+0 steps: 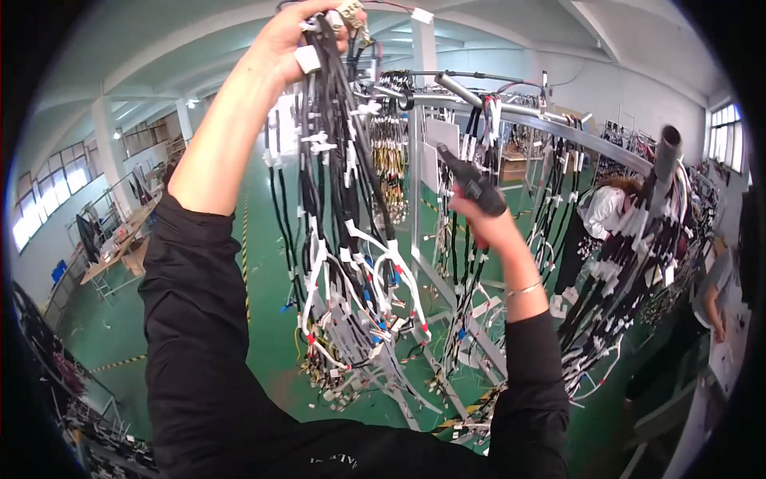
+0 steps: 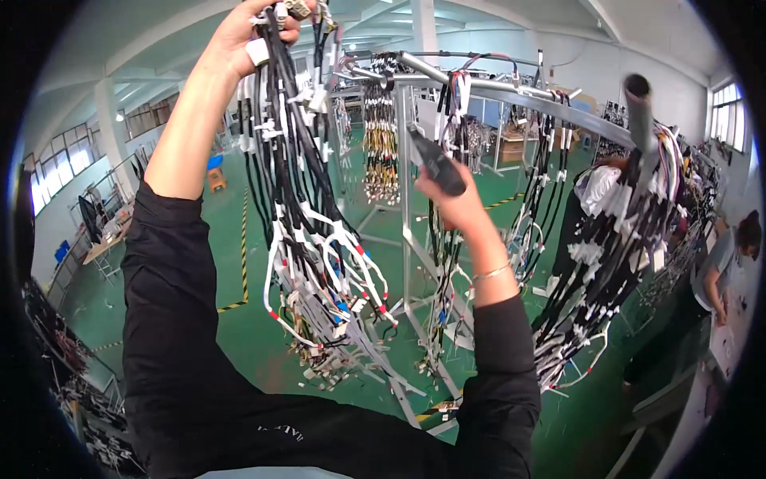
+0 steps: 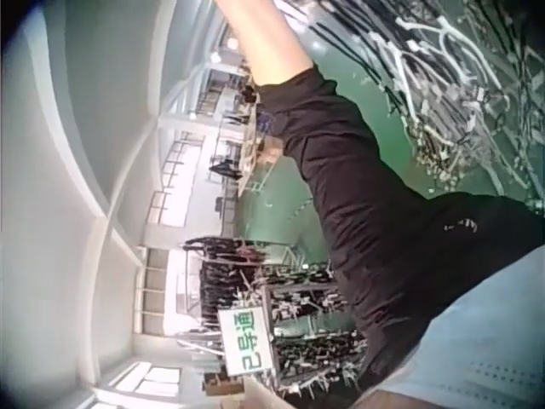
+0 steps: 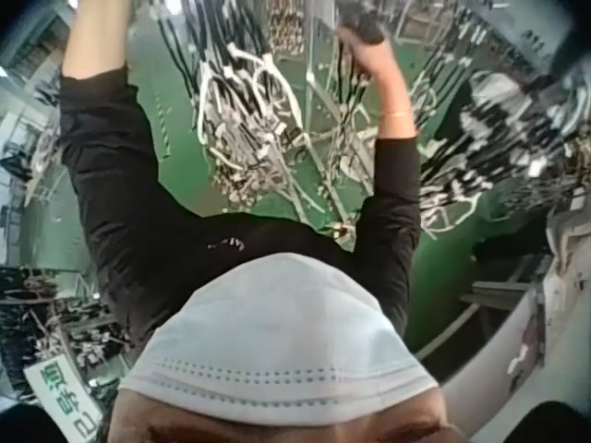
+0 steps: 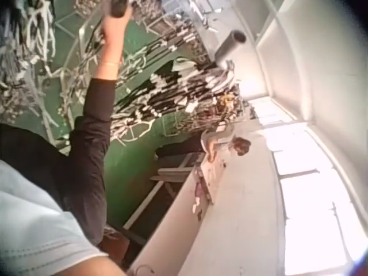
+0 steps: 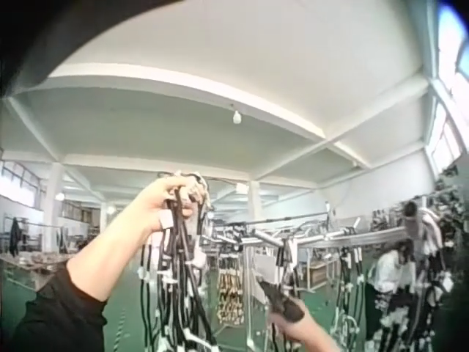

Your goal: Assembling and organizing complex wire harnesses on a rack using a specialized cable tie gun.

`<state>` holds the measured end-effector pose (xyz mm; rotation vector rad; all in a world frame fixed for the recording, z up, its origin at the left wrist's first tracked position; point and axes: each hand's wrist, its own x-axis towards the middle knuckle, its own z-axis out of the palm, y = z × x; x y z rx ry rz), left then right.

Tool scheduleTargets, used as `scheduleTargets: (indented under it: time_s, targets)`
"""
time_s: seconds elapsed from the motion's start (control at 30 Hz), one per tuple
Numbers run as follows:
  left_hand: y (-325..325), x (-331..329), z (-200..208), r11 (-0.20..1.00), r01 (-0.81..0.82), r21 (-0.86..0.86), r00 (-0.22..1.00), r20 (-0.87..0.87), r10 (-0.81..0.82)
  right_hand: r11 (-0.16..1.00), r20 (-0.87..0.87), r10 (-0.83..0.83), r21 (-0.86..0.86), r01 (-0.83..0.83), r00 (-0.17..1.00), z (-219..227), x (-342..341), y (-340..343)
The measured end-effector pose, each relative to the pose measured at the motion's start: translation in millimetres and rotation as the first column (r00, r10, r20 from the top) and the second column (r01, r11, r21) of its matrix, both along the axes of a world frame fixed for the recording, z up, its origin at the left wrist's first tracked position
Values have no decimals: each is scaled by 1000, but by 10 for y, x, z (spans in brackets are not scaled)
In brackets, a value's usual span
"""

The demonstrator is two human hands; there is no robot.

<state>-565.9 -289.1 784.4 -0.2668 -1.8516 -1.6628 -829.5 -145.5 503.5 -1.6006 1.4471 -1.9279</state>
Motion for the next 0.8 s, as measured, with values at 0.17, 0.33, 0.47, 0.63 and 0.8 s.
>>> scheduleTargets:
  time_s: [0.17, 0.33, 0.47, 0.63, 0.8]
  targets:
    - [-255, -421, 48, 963, 197, -185, 979, -11, -202, 958, 126, -280, -37, 286, 952, 421, -861, -210]
    - [-296, -788, 44, 999, 13, -36, 1000, -6, -14, 884, 175, -410, -164, 438, 895, 399, -1287, -371]
    - [-152, -1117, 82, 997, 62, -51, 998, 31, -60, 979, 334, -89, -142, 144, 938, 183, -766, -275]
    - [-112, -1179, 199, 977, 171, 126, 980, 83, -182, 978, 359, 91, -206, -16, 929, 70, -632, 32]
    - [-334, -895, 313, 968, 146, 205, 984, 69, -163, 914, 292, 351, -315, -257, 890, 64, -419, 147]
